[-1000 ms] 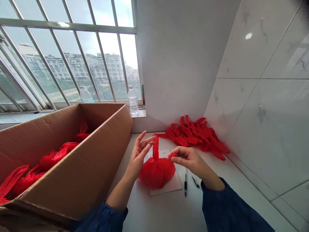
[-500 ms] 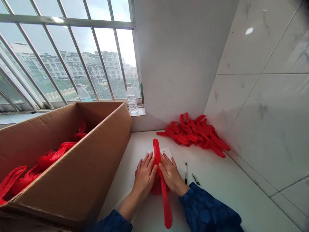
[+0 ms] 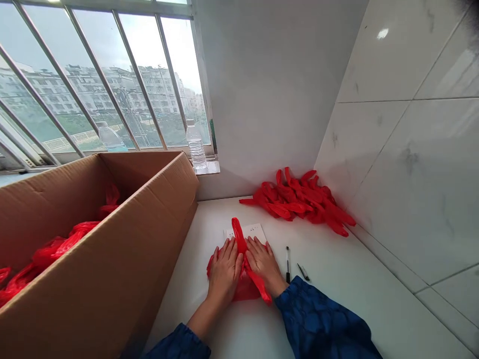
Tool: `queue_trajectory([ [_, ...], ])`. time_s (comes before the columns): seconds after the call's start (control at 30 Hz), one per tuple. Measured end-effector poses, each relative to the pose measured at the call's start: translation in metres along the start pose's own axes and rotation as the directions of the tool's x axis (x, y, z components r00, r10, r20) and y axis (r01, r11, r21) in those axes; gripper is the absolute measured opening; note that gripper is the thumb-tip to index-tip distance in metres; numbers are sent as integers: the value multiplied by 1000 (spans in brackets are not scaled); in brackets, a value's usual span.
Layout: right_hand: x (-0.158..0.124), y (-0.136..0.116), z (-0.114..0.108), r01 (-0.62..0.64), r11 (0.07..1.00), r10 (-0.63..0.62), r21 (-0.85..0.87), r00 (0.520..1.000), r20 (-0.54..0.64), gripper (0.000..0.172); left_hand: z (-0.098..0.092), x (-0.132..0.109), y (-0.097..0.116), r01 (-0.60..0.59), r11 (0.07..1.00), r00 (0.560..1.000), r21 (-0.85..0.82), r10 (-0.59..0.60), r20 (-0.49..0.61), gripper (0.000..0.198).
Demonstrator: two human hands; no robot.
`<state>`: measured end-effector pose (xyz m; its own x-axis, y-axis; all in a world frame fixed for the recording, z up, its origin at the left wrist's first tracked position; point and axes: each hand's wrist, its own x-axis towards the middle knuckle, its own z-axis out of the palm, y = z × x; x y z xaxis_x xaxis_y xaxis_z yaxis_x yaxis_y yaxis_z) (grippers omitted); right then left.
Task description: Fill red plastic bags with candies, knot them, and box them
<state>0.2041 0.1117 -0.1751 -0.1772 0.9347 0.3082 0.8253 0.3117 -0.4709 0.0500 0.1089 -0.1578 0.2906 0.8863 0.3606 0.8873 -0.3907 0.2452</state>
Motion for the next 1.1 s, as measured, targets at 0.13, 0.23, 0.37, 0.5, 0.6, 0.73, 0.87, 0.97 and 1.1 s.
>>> queue_trajectory([
  [0.13,0,2,3,10,999,-11,-37,1000,-2,46,3,-1,0,-3,1000,1000,5,3,1,47],
  [0.23,0,2,4,10,999,-10,-45,1000,2,45,5,-1,-1,-12,1000,1000,7,12,3,46],
  [0.37,0,1,4,9,999,-9,-35,1000,3,45,4,-2,-1,-30,1000,1000,-2,30,3,44],
  [0.5,-1,-1,3,5,1000,-5,-17,1000,-4,44,5,-2,-1,-26,999,1000,-26,26,-6,43],
  [0.6,0,-4,2,1,1000,-1,7,1000,-10,44,7,-1,0,-11,998,1000,-56,11,-6,42],
  [0.73,-2,-4,-6,2,999,-1,51,1000,-21,44,-1,-1,1,16,993,1000,-119,-17,-4,41],
  [0.87,-14,3,-29,9,995,-4,98,998,-55,49,-26,-10,-6,55,981,997,-187,-66,-49,46],
  [0.97,-26,3,-41,27,991,-21,130,999,-47,52,-36,-21,-11,33,985,998,-171,-41,-40,48],
  [1.1,-34,-9,-33,44,991,-55,126,995,84,52,-21,-30,-7,-46,991,994,-122,57,88,56],
])
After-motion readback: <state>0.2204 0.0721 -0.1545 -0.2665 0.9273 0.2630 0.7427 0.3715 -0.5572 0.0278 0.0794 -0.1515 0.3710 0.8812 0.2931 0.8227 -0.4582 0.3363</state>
